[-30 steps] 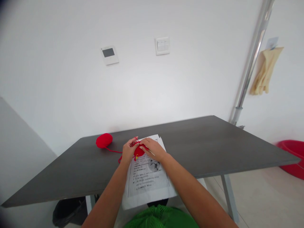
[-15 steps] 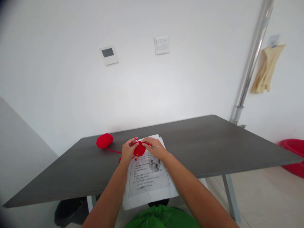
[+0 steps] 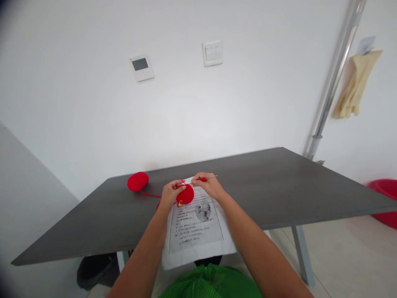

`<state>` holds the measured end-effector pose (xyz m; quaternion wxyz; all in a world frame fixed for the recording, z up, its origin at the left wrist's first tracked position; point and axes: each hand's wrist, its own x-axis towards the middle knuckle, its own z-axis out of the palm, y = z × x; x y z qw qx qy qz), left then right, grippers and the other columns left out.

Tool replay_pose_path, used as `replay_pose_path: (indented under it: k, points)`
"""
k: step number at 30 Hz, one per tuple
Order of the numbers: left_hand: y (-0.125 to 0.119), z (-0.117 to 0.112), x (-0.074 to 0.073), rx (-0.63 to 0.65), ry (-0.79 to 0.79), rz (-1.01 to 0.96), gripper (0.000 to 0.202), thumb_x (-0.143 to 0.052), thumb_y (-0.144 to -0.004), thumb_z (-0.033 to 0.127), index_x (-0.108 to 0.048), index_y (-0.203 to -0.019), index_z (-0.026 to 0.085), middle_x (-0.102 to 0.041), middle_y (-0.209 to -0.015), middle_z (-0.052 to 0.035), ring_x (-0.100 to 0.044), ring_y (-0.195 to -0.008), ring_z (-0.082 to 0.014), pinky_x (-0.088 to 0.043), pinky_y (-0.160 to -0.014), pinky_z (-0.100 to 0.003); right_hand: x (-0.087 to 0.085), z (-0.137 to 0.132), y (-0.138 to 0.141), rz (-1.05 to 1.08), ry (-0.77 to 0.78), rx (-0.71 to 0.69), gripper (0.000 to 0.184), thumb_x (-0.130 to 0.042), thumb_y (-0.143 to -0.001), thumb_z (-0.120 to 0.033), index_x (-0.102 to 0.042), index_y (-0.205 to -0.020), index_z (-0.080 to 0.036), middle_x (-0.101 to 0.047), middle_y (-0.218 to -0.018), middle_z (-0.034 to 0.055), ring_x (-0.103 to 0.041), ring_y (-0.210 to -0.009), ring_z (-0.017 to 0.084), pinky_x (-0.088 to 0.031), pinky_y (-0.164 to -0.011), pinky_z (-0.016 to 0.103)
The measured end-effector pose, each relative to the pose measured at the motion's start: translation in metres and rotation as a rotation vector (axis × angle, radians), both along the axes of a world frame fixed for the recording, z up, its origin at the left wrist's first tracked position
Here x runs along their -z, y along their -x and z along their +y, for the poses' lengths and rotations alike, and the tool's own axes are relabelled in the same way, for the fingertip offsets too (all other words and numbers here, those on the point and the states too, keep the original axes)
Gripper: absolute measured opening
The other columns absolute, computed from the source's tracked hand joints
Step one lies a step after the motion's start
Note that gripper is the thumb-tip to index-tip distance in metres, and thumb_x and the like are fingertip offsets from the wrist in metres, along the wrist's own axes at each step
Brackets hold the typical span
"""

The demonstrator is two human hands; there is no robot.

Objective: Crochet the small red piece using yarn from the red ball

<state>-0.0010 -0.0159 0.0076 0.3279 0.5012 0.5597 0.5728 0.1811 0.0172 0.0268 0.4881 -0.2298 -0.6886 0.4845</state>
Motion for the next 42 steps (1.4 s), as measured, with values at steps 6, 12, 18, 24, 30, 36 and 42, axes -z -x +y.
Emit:
replay_pose_path:
  k: [6,12,18,24,30,36,42]
  points:
    - [0.000,-0.004,-0.003,0.004,0.010,0.015,0.019,-0.070,-0.055,0.022,-0.069,-0.073,0.015,-0.069,-0.068,-0.0047,-0.062,-0.064,-0.0181,-0.048,-0.061,-0.028,-0.005,0.000,-0.001,0.071,0.093,-0.047,0.013,-0.066,-0.068,-0.028,-0.066,-0.065,-0.015,-0.065,-0.062,0.0019,-0.061,-0.060,0.014,-0.047,-0.060,0.028]
    - [0.003,-0.003,0.003,0.052,0.071,-0.125,0.028,-0.073,-0.053,0.025,-0.070,-0.078,0.013,-0.068,-0.067,-0.0047,-0.061,-0.060,-0.0162,-0.046,-0.059,-0.026,-0.002,0.001,0.003,0.105,0.175,-0.088,0.018,-0.069,-0.066,-0.033,-0.066,-0.070,-0.015,-0.068,-0.068,0.0032,-0.063,-0.063,0.015,-0.049,-0.062,0.028]
    - [0.002,-0.003,0.004,0.107,0.104,-0.261,0.030,-0.075,-0.051,0.023,-0.070,-0.078,0.012,-0.069,-0.068,-0.0056,-0.060,-0.060,-0.0152,-0.045,-0.060,-0.026,0.001,0.001,0.005,0.129,0.138,-0.099,0.017,-0.069,-0.069,-0.031,-0.066,-0.074,-0.016,-0.068,-0.070,0.0024,-0.063,-0.065,0.014,-0.048,-0.065,0.026]
    - [0.001,-0.006,0.000,0.158,0.120,-0.356,0.031,-0.077,-0.048,0.021,-0.070,-0.077,0.012,-0.069,-0.068,-0.0057,-0.059,-0.059,-0.0150,-0.044,-0.060,-0.026,0.004,0.002,0.006,0.121,0.065,-0.110,0.016,-0.066,-0.073,-0.032,-0.065,-0.077,-0.017,-0.066,-0.072,0.0020,-0.063,-0.069,0.015,-0.047,-0.065,0.027]
    - [-0.003,-0.010,-0.006,0.212,0.163,-0.417,0.035,-0.079,-0.047,0.020,-0.070,-0.080,0.011,-0.069,-0.072,-0.0079,-0.059,-0.060,-0.0147,-0.043,-0.059,-0.025,0.005,0.001,0.007,0.064,-0.044,-0.103,0.015,-0.063,-0.077,-0.031,-0.065,-0.079,-0.017,-0.064,-0.073,0.0022,-0.061,-0.070,0.015,-0.047,-0.064,0.027]
    - [-0.005,-0.011,-0.006,0.198,0.161,-0.432,0.034,-0.078,-0.046,0.017,-0.070,-0.079,0.012,-0.069,-0.069,-0.0066,-0.060,-0.059,-0.0153,-0.044,-0.061,-0.027,0.004,-0.003,0.009,-0.060,-0.198,-0.009,0.013,-0.060,-0.079,-0.027,-0.067,-0.080,-0.017,-0.065,-0.078,0.0035,-0.059,-0.077,0.016,-0.046,-0.073,0.029]
    - [-0.002,-0.006,0.001,0.187,0.097,-0.408,0.037,-0.077,-0.049,0.019,-0.070,-0.085,0.013,-0.070,-0.076,-0.0076,-0.062,-0.066,-0.0180,-0.046,-0.065,-0.029,0.006,-0.004,0.011,-0.123,-0.241,0.027,0.016,-0.055,-0.082,-0.027,-0.068,-0.084,-0.018,-0.067,-0.082,0.0033,-0.060,-0.080,0.016,-0.045,-0.076,0.028]
